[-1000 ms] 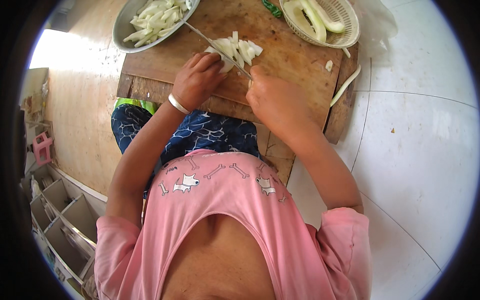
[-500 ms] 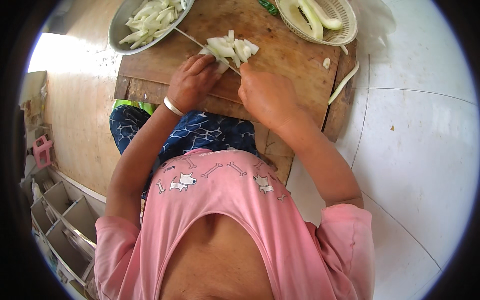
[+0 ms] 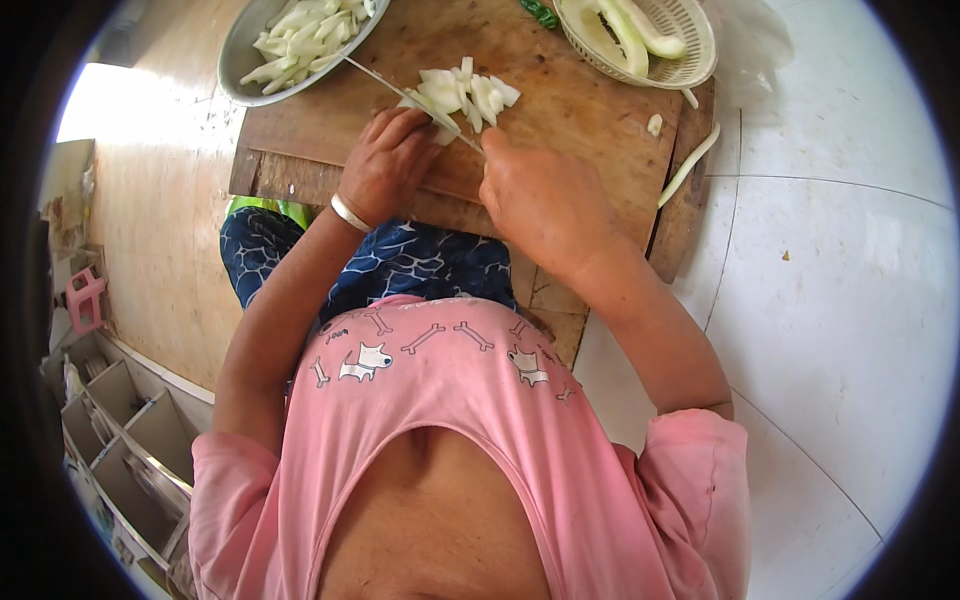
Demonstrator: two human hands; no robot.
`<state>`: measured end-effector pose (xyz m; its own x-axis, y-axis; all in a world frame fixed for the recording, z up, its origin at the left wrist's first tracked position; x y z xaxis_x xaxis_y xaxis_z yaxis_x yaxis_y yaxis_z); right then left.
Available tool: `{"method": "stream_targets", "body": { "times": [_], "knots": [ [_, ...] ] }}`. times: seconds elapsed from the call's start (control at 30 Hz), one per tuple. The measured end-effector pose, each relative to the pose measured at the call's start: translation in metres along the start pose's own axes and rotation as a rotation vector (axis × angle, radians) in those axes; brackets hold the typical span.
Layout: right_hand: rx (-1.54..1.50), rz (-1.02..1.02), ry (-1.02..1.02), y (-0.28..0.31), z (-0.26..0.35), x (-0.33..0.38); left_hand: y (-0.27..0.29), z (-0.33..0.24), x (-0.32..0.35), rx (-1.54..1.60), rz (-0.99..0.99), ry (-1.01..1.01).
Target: The person is chopping white vegetables on a wooden cutting board using a large knife. They slice the vegetables into thin pieces and transfer them into a metal bowl.
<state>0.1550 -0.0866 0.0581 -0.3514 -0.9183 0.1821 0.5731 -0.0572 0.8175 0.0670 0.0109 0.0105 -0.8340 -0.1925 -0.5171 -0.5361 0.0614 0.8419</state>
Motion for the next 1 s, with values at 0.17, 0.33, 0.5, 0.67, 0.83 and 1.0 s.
{"method": "stream_targets", "body": {
  "times": [0.17,0.33,0.5,0.67,0.83,1.0],
  "knots": [
    [0.041,-0.029,0.006,-0.012,-0.006,-0.014,0.001,0.0,0.004,-0.03,-0.038,0.001],
    [-0.045,-0.094,-0.001,-0.01,-0.016,-0.009,0.007,-0.003,0.003,-0.062,-0.05,0.043],
    [-0.044,-0.062,-0.023,0.008,0.001,0.006,0.005,0.002,0.002,-0.017,-0.019,0.05],
    [0.052,-0.015,0.016,-0.001,0.008,0.005,0.001,0.005,0.005,-0.051,0.004,0.052],
    [0.05,-0.04,0.03,-0.014,0.004,-0.011,0.0,0.006,0.007,-0.046,-0.008,0.051],
    [0.03,-0.135,0.084,-0.016,-0.003,-0.008,0.004,0.003,0.008,-0.025,-0.019,0.044]
  ]
}}
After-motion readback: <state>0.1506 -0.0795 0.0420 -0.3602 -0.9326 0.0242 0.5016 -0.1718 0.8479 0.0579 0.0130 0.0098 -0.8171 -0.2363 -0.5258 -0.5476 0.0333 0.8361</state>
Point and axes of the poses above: each hand's wrist, its own x-axis away from the middle knuckle, its own y-axis out of the back of the hand, z = x × y, the point moved 10 cm from there along -x, towards the middle knuckle, and after that the axes turned 12 degrees about -x, right-handed, at the moved point
